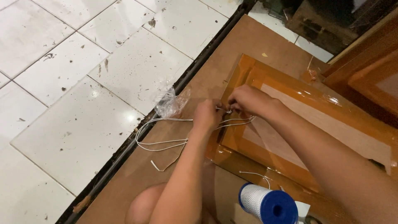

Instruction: Measuring, cutting, and tying a string to the back of a picture frame for hanging.

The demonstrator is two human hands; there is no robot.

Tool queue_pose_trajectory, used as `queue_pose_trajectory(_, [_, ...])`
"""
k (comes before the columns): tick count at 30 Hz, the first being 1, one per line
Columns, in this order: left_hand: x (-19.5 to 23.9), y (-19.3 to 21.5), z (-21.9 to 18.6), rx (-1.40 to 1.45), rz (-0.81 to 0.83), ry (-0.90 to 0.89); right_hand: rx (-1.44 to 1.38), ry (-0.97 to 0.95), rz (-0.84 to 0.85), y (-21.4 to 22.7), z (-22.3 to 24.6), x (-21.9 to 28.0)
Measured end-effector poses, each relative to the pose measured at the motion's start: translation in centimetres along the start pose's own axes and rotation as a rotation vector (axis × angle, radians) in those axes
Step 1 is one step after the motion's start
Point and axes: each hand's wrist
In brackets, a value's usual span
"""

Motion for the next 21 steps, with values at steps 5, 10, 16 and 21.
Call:
queue_pose_trajectory(5, [0.1,-0.1,0.2,-0.049,-0.014,-0.023,-0.092,-0.074,0.028,1.5,2.1,1.4])
queue_pose_trajectory(10, [0.2,0.2,0.1,-0.057,-0.005,-0.022,-0.13,-0.129,0.046,1.9,2.9,1.6])
queue_pose_trajectory(16, [0.5,0.7,-0.3,0.017,0.06,-0.025,-0.097,-0.177,0.094,3.1,3.7,2.4])
queue_pose_trajectory(21, [-0.1,-0.8,0.3,-0.196,-0.072,-0.175,-0.114,-0.182,0.044,2.2,3.6,1.8])
Point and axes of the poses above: each hand's wrist, its own x-axis away from the middle knuckle, its own y-axis out of the back of the hand, z = x × y, and after that the axes turned 10 degrees about x, right-handed
